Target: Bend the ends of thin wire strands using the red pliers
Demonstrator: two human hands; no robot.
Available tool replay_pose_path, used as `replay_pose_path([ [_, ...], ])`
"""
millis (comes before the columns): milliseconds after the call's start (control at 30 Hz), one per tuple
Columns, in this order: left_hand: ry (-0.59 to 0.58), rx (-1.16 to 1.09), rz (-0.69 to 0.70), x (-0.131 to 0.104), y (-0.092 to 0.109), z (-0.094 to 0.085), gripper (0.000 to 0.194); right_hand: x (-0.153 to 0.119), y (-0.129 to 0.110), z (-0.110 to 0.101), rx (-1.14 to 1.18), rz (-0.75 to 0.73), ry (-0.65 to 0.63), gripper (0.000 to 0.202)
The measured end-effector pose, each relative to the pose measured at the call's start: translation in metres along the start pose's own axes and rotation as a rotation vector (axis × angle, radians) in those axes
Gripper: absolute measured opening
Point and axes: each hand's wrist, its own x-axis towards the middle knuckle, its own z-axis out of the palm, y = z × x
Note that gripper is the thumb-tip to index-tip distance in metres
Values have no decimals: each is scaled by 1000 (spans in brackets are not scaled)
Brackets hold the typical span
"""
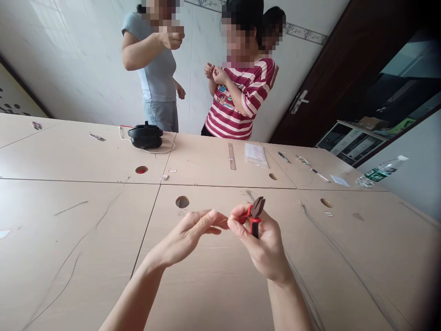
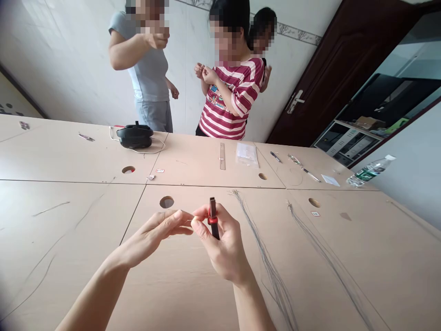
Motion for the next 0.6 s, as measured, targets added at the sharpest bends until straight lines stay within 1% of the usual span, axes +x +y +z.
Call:
replay_pose_path([
  [100,-69,95,-39,-2,2,-1,49,0,1,-2,3,10,52,8],
  [167,-99,137,-84,-3,1,-2,51,0,2,-4,18,26,81,9],
  [233,-108,140,-106,-4,0,-4,49,0,4,-6,27,28,114,10],
  [300,-52,50,-81,-4,-1,-8,42,1,5,-9,34,6,162,12],
  [400,87,-285,32,-9,-5,-21,40,3,8,-15,69,-25,253,14],
  [467,98,-509,92,-20,-10,-36,40,5,10,-21,101,-34,317,16],
  [500,71,-574,100,-29,-14,-45,39,6,11,-24,117,-40,350,16],
  [567,-25,-594,76,-57,-22,-64,41,9,13,-31,148,-52,408,17],
  [600,-49,-556,30,-75,-27,-72,43,11,14,-34,158,-56,434,17],
])
